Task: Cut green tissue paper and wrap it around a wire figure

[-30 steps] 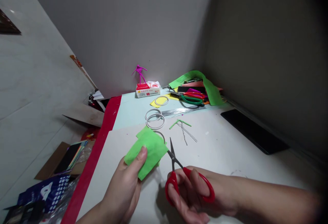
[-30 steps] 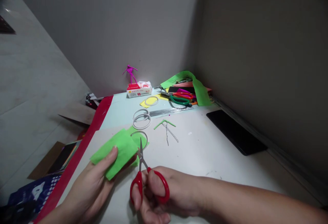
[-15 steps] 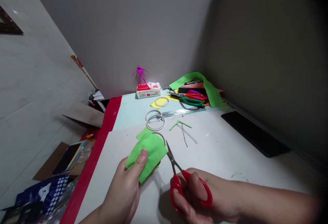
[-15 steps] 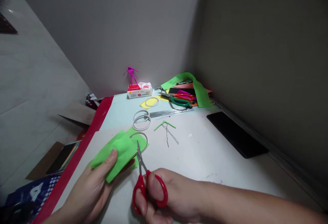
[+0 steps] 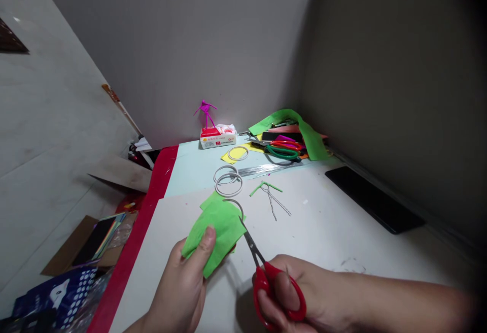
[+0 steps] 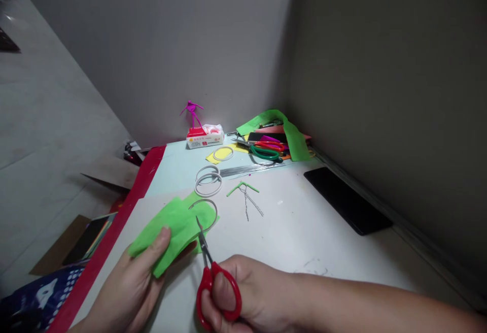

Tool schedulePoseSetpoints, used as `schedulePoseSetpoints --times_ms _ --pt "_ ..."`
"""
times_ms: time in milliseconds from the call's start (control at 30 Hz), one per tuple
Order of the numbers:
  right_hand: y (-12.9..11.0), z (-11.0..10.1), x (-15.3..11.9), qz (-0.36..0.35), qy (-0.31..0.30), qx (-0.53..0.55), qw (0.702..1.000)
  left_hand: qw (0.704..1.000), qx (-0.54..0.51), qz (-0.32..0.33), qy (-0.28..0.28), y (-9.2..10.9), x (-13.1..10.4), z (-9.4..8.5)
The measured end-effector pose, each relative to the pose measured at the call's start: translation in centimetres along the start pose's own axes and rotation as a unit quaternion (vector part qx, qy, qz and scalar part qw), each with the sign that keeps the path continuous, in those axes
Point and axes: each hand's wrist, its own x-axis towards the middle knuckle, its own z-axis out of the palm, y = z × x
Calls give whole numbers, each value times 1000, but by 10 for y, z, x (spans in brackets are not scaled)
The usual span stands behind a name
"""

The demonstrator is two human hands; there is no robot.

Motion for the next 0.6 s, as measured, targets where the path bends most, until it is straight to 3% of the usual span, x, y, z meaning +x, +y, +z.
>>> schedulePoseSetpoints --times_ms 167,400,600 --pt "1 -2 -2 5 -17 2 1000 1000 17 -2 -3 -1 4 -3" --pt "-1 5 -1 -4 37 -21 999 1000 -3 -4 -3 -1 2 -3" --pt "-8 6 -3 52 16 -74 996 1000 -14 -13 -15 -2 -2 -4"
